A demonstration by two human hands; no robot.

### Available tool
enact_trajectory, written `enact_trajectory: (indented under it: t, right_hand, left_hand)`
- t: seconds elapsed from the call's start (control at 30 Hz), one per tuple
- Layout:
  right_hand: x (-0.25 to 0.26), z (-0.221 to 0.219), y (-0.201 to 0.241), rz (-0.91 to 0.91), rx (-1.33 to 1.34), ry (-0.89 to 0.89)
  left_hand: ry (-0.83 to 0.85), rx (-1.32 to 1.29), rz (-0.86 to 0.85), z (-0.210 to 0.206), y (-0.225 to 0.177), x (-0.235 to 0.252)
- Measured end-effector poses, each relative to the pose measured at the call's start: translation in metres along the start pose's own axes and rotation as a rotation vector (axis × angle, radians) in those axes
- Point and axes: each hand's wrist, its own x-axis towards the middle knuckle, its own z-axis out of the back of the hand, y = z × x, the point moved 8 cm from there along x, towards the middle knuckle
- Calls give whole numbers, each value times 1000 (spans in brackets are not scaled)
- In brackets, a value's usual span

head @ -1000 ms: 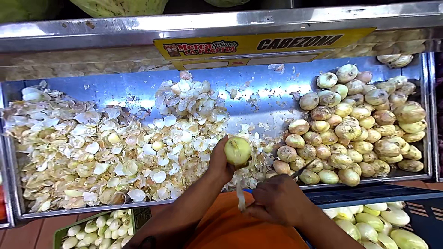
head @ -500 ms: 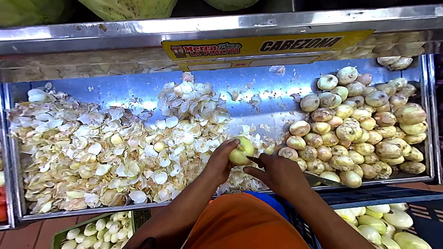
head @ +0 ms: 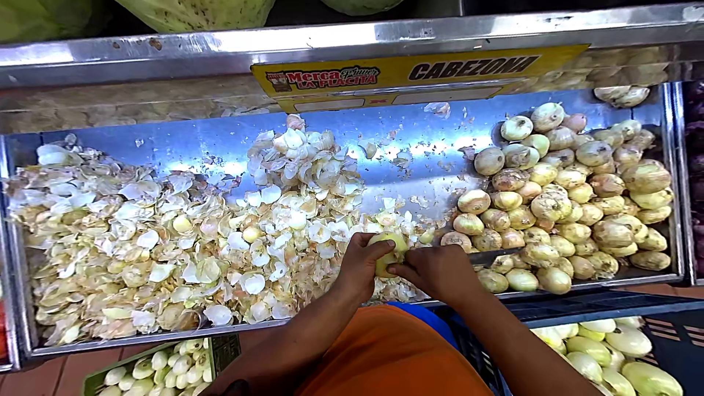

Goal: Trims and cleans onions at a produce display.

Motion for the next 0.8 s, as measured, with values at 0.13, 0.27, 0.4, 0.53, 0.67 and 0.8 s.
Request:
enact_trajectory:
  t: [0.13, 0.27, 0.4, 0.53, 0.67, 0.8]
  right_hand:
    - [-7, -4, -2, -28, -51, -52]
    - [-12, -12, 7, -29, -45, -53]
    - [-24, -35, 42, 8, 57, 244]
    - [-18, -42, -1, -251, 129, 516]
    - [-6, -12, -18, -309, 167, 452]
    - [1, -4, -14, -300, 184, 400]
  left_hand:
    - [-99, 27, 19, 2, 15, 7]
    - [-132, 113, -13, 5, 14, 16]
    - [-221, -88, 36, 30, -6, 55]
    - [-95, -190, 112, 29, -35, 54]
    - [2, -58, 119, 25, -35, 43]
    - [-56, 118, 132, 27, -19, 33]
